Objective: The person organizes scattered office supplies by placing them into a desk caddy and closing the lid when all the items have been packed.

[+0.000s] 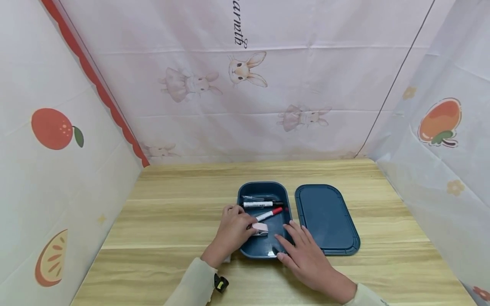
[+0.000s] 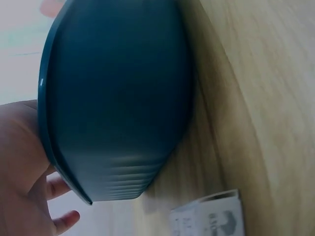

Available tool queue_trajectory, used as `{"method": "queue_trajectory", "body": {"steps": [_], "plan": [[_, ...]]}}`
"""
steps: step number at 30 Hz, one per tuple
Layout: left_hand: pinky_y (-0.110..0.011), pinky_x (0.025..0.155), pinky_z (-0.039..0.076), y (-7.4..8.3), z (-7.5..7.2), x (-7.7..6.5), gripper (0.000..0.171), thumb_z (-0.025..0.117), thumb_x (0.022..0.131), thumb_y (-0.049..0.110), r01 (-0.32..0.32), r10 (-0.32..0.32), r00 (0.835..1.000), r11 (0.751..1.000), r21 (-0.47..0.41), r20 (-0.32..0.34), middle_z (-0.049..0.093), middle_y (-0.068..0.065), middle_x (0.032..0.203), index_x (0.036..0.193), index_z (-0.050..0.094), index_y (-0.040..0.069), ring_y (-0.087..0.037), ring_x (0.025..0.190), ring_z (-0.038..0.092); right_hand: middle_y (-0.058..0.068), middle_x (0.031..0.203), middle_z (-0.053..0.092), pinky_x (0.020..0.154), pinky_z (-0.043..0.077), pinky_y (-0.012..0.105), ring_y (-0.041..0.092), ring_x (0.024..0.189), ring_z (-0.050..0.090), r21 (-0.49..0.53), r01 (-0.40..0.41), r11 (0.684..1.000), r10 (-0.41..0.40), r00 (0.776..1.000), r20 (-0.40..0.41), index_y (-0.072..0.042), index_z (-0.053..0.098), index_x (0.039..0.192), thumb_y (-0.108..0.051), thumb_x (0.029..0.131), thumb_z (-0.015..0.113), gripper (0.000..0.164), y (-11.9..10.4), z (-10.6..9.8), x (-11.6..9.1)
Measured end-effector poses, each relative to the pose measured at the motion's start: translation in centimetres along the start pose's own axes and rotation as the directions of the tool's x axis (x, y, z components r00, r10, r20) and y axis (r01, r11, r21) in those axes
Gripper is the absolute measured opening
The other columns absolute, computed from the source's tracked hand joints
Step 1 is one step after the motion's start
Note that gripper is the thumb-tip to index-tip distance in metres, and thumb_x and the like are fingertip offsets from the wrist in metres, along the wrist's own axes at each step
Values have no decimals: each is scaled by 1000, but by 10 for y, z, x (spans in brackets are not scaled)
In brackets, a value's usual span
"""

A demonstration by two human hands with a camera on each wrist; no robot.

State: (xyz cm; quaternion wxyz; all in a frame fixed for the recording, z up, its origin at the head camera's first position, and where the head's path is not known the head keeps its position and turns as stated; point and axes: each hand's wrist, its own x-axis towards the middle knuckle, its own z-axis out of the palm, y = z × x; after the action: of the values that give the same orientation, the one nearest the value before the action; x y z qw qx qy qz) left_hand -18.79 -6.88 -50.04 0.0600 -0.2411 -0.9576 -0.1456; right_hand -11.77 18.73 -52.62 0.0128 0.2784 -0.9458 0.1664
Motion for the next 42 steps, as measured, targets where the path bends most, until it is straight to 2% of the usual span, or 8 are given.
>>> {"method": "queue_trajectory", "body": {"steps": [7, 14, 26, 31, 35, 42], "plan": [[-62, 112, 25, 1, -2, 1, 18, 80, 90, 36, -30, 26, 999, 996, 87, 48, 75, 8, 97, 102, 81, 23, -18, 100, 51, 12, 164, 32, 122, 17, 58, 29, 156, 15, 8, 1, 1000, -1, 1000, 0, -22, 53, 150, -52, 108, 40, 53, 1, 0, 0], [-65, 113, 23, 4, -3, 2, 22, 79, 91, 37, -45, 32, 996, 986, 159, 83, 75, 6, 102, 107, 80, 23, -19, 102, 52, 12, 164, 32, 122, 16, 57, 28, 156, 15, 5, 0, 1000, 0, 1000, -11, -23, 54, 150, -54, 108, 39, 54, 2, 3, 0], [-65, 114, 22, 7, -5, 2, 33, 79, 91, 41, -44, 25, 994, 984, 174, 111, 75, 3, 110, 118, 77, 23, -20, 103, 52, 12, 164, 31, 122, 16, 57, 29, 156, 15, 8, -1, 1000, 1, 1000, -3, -22, 54, 150, -55, 108, 36, 56, 2, 1, -1], [-61, 113, 27, 7, -6, -1, 48, 75, 92, 49, -35, 15, 994, 983, 180, 109, 71, 2, 123, 132, 70, 24, -22, 112, 52, 13, 164, 32, 122, 16, 57, 29, 156, 15, 7, 1, 1000, -1, 1000, -7, -21, 54, 150, -53, 108, 39, 55, 1, 1, -1], [-58, 112, 31, 7, -6, -2, 55, 73, 91, 54, -34, 20, 997, 984, 174, 81, 68, 1, 127, 136, 67, 24, -24, 117, 49, 12, 164, 32, 122, 16, 58, 30, 156, 16, 7, -3, 1000, 3, 1000, -6, -21, 54, 150, -53, 108, 40, 54, 1, 1, -1], [-63, 117, 23, 6, -9, -3, 71, 66, 92, 64, -4, -7, 996, 992, 125, 86, 57, -2, 146, 150, 54, 24, -30, 134, 42, 12, 164, 31, 123, 15, 57, 29, 156, 15, -6, -8, 1000, 8, 1000, 3, -22, 53, 150, -53, 108, 40, 55, 1, 2, 0]]}}
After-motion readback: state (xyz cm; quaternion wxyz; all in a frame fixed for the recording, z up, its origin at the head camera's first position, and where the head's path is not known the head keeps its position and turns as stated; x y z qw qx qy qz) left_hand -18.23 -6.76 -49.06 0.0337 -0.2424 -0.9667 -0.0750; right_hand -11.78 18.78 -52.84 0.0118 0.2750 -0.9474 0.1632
